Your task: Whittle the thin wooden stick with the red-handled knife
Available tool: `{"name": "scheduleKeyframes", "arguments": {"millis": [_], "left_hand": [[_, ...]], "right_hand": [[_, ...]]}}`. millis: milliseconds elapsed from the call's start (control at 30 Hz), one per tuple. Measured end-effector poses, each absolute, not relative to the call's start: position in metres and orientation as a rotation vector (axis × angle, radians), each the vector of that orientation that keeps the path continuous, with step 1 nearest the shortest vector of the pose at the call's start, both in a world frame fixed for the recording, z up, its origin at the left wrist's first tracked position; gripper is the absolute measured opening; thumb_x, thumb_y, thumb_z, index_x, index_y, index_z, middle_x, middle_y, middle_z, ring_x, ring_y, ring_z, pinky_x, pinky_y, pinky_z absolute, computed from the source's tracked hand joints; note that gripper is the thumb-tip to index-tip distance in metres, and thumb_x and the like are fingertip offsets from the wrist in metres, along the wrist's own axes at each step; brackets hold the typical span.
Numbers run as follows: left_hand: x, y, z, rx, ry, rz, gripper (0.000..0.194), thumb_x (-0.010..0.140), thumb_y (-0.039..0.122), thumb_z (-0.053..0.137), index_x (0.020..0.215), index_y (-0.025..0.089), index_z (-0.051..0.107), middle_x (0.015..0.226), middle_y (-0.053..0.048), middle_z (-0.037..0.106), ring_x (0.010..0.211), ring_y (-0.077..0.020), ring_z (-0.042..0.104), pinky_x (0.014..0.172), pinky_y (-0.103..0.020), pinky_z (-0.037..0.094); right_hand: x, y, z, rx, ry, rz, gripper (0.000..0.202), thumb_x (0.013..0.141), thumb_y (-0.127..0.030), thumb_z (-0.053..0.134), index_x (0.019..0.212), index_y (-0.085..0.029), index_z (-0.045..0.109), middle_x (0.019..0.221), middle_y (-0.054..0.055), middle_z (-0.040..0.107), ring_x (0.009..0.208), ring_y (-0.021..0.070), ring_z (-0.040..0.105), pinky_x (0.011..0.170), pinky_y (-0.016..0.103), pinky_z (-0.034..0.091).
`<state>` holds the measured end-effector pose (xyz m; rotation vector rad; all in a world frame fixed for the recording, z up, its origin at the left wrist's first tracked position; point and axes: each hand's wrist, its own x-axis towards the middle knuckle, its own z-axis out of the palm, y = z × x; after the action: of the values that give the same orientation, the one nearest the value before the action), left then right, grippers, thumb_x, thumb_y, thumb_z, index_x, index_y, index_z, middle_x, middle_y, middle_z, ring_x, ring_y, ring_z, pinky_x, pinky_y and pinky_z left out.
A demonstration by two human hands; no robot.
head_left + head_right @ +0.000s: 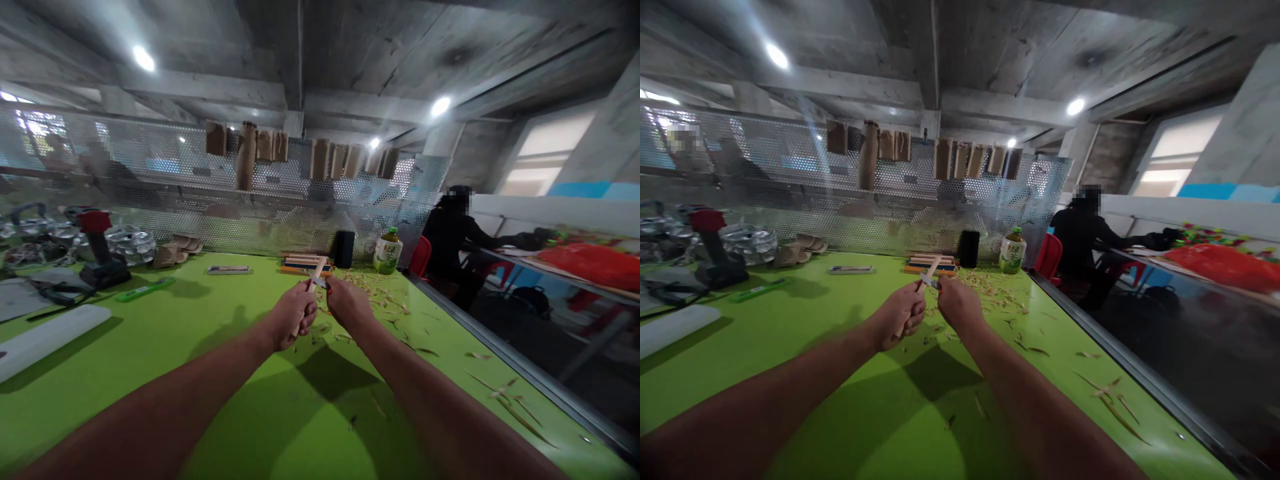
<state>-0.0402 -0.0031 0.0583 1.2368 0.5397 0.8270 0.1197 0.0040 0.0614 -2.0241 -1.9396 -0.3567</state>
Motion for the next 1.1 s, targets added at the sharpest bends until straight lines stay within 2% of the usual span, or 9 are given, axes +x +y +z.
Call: {"name": "scheduleKeyframes", "arguments": {"millis": [167,500,633,733,833,900,967,1033,1100], "left_hand": [[-0.037,-0.015,0.062,1.263,0.507,0.775,0.054,0.08,0.021,0.047,0.133,0.024,0.038,0.059,0.009,0.037,0.037,-0.0033,0.026,0.035,-0.014,0.021],[-0.039,-0.007,0.058,1.278,0.514,0.795,0.054,0.082,0.023,0.047,0.135,0.023,0.038,0.061,0.009,0.038,0.038,-0.0034,0.025,0.035,-0.014,0.021],[-0.039,-0.016,0.057,1.258,0.493,0.77,0.059,0.084,0.024,0.047,0.141,0.024,0.033,0.061,0.008,0.04,0.039,-0.0043,0.029,0.035,-0.014,0.024],[-0.036,-0.028,0.059,1.268,0.439,0.708,0.063,0.085,0.025,0.049,0.144,0.024,0.029,0.059,0.009,0.04,0.038,-0.0038,0.029,0.036,-0.014,0.024],[-0.034,-0.032,0.062,1.228,0.44,0.701,0.059,0.085,0.024,0.048,0.142,0.022,0.03,0.058,0.009,0.04,0.036,-0.0034,0.029,0.036,-0.014,0.026],[-0.035,-0.027,0.063,1.212,0.488,0.726,0.049,0.084,0.022,0.046,0.132,0.019,0.039,0.06,0.008,0.043,0.036,-0.0035,0.032,0.036,-0.014,0.031],[-0.036,-0.017,0.061,1.207,0.522,0.767,0.032,0.084,0.023,0.045,0.115,0.016,0.047,0.066,0.005,0.047,0.037,-0.0033,0.034,0.035,-0.015,0.034],[-0.038,-0.009,0.056,1.212,0.511,0.767,0.019,0.085,0.026,0.044,0.1,0.016,0.05,0.069,0.004,0.049,0.037,-0.0028,0.033,0.033,-0.015,0.036],[-0.039,-0.005,0.051,1.236,0.453,0.703,0.016,0.086,0.03,0.043,0.094,0.016,0.049,0.068,0.004,0.049,0.036,-0.003,0.033,0.033,-0.016,0.038]], "right_hand": [[0.138,0.012,0.066,-2.091,-1.781,-0.409,0.028,0.091,-0.023,0.039,0.103,-0.022,0.064,0.088,0.008,0.07,0.079,0.0188,0.063,0.064,0.025,0.035],[0.129,0.011,0.061,-1.983,-1.885,-0.426,0.027,0.09,-0.024,0.041,0.099,-0.021,0.066,0.087,0.009,0.07,0.077,0.019,0.063,0.065,0.025,0.035],[0.15,0.021,0.063,-2.048,-1.75,-0.398,0.031,0.092,-0.025,0.037,0.105,-0.021,0.065,0.092,0.011,0.07,0.082,0.0199,0.063,0.069,0.026,0.037],[0.183,0.03,0.062,-2.189,-1.531,-0.237,0.032,0.089,-0.022,0.037,0.104,-0.02,0.066,0.093,0.012,0.069,0.08,0.0212,0.063,0.066,0.027,0.038],[0.206,0.036,0.059,-2.089,-1.396,-0.105,0.028,0.086,-0.026,0.044,0.097,-0.017,0.067,0.086,0.011,0.068,0.074,0.0192,0.061,0.06,0.025,0.038],[0.204,0.037,0.056,-1.865,-1.287,0.06,0.027,0.083,-0.032,0.048,0.096,-0.017,0.066,0.071,0.006,0.064,0.06,0.0156,0.055,0.053,0.024,0.037],[0.19,0.034,0.054,-1.554,-1.216,0.364,0.033,0.081,-0.042,0.052,0.1,-0.018,0.062,0.06,-0.002,0.055,0.047,0.0115,0.044,0.045,0.022,0.033],[0.172,0.027,0.054,-1.257,-1.206,0.715,0.044,0.077,-0.053,0.055,0.106,-0.02,0.058,0.057,-0.007,0.048,0.04,0.0083,0.035,0.039,0.02,0.029],[0.157,0.019,0.055,-1.057,-1.239,0.958,0.05,0.072,-0.057,0.061,0.108,-0.022,0.056,0.057,-0.009,0.046,0.038,0.0064,0.032,0.037,0.018,0.029]]}}
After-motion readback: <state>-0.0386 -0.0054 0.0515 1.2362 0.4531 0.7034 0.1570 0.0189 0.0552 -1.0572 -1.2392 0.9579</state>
